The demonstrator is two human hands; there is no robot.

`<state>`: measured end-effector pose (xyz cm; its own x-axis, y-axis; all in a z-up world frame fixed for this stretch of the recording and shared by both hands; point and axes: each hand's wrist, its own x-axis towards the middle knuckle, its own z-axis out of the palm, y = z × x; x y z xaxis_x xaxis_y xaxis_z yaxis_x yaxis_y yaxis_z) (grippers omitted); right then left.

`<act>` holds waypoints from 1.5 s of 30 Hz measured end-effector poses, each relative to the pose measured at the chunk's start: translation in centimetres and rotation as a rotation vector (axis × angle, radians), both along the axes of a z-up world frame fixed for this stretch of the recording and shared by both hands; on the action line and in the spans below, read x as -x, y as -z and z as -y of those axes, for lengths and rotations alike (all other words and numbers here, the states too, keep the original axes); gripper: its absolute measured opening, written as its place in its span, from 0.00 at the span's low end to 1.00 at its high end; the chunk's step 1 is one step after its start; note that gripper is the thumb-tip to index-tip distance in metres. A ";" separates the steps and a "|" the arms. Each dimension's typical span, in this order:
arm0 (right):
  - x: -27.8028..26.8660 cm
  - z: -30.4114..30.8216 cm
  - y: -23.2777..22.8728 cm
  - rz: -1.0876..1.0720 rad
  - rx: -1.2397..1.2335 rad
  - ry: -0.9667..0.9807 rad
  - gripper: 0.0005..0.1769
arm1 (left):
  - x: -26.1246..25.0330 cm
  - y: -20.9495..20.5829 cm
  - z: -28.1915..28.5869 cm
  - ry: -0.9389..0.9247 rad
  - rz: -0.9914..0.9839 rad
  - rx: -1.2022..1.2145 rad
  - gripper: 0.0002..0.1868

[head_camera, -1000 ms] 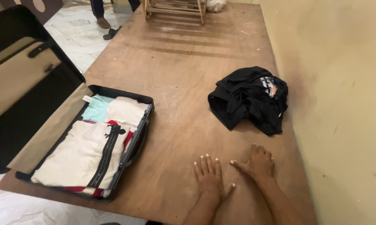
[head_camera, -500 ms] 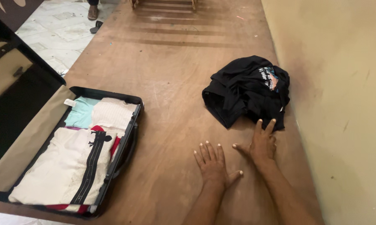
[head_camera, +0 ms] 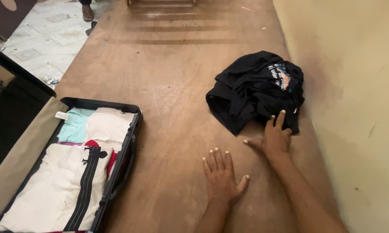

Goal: The person folds a white cloth and a black t-shirt on a low wooden table and places them into an open suitcase. The person handles each item one at a time, smoothing and folding them before packing.

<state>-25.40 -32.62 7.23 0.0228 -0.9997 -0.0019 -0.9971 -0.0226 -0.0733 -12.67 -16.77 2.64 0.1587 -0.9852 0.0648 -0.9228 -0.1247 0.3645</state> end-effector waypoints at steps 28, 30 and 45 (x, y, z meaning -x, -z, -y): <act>2.9 2.4 2.6 -0.005 0.077 -0.160 0.60 | 0.1 1.2 0.1 0.005 0.015 0.103 0.50; 3.1 2.4 2.8 -0.015 0.112 -0.225 0.50 | 0.0 1.5 0.1 0.007 0.013 0.111 0.50; 3.5 3.1 3.0 0.216 0.162 -0.071 0.29 | 0.0 0.8 0.2 0.006 0.021 0.069 0.49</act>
